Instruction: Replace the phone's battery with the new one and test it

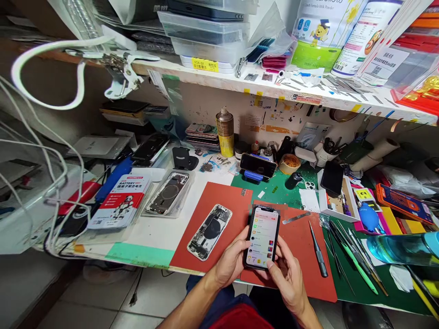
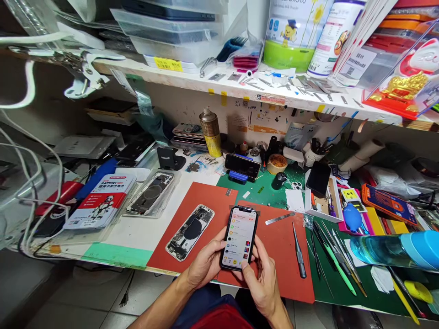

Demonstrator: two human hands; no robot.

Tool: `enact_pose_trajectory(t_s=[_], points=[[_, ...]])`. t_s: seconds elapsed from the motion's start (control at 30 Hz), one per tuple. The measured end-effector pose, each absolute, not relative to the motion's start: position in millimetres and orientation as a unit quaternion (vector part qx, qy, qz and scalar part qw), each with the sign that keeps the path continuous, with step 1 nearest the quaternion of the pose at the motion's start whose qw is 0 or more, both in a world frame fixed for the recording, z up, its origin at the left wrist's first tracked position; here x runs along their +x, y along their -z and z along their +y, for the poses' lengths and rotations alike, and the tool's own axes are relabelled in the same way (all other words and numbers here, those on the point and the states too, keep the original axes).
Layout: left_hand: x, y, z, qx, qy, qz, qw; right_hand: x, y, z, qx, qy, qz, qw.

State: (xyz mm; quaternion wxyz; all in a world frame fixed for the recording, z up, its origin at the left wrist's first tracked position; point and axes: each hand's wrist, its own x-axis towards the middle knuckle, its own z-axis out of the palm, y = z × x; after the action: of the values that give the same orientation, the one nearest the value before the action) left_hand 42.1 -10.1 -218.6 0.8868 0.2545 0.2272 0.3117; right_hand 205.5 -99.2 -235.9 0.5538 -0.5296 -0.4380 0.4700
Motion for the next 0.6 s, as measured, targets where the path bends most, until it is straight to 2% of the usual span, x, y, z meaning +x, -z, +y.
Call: enact_pose_trajectory(t_s=[0.2,0.43,0.6], points=[[44,217,-9,0.256,-0.32,0.23,0.883,202,236,-97,-0.544,-0.48,-0.413,0.551],[43,220,-9,0.259,-0.32,0.235,0.88,191,233,-97,-0.558,-0.461,-0.363,0.587],[42,224,-10,0.263,-0.319,0.234,0.88,198,224,-89,-0.572,-0.459,-0.393,0.555]])
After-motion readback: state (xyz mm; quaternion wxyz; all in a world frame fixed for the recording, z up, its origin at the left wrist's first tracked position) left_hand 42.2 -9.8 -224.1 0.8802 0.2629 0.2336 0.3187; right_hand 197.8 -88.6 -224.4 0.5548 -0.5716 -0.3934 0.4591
